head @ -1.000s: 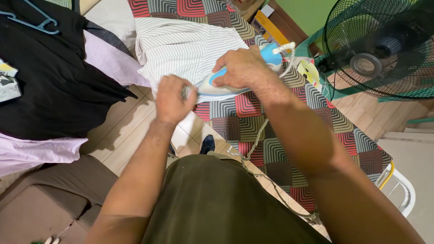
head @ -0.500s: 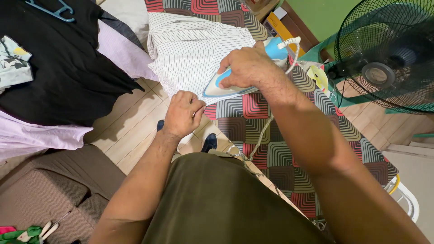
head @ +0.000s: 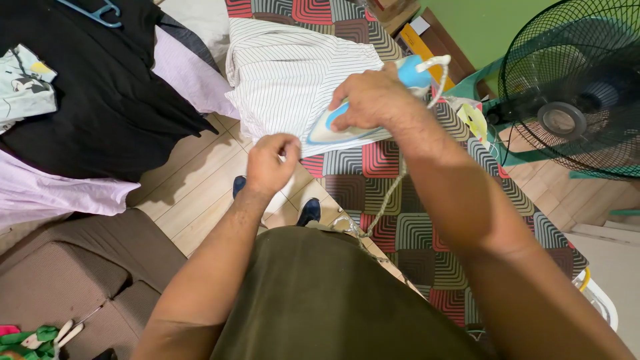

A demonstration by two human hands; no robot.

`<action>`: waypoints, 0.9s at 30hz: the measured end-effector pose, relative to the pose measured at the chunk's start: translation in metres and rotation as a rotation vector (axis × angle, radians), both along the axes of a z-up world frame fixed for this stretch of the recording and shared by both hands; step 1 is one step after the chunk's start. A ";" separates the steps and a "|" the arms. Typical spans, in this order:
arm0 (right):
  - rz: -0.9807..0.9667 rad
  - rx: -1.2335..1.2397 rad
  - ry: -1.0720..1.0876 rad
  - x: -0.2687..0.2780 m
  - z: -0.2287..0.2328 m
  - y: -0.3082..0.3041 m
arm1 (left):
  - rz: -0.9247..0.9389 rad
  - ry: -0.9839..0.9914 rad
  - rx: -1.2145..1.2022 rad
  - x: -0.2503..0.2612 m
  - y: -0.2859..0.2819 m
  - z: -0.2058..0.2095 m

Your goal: The person irons a white striped shirt on an ironing board. They smooth the fabric with one hand while moving the iron with the other, periodically lifting and repositioning the shirt to access different sections. The person uses a blue and white electric iron to press the garment flat.

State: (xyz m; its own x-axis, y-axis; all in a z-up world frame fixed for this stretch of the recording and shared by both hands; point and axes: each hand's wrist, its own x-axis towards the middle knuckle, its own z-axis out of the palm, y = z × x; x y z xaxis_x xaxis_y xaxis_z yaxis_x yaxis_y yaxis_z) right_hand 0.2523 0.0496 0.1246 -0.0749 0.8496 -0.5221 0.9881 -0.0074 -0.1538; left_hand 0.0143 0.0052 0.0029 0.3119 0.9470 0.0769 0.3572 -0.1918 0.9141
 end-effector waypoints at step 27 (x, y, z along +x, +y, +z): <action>-0.260 0.081 0.046 0.045 -0.001 0.001 | 0.083 0.157 -0.181 0.015 0.030 -0.011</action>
State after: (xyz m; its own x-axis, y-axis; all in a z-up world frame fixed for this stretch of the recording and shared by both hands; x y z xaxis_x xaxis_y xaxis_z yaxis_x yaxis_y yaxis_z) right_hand 0.2971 0.0508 0.1238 0.1287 0.8824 -0.4526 0.9467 -0.2452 -0.2090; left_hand 0.0289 0.0348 -0.0078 0.2270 0.9638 -0.1400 0.5052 0.0063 0.8630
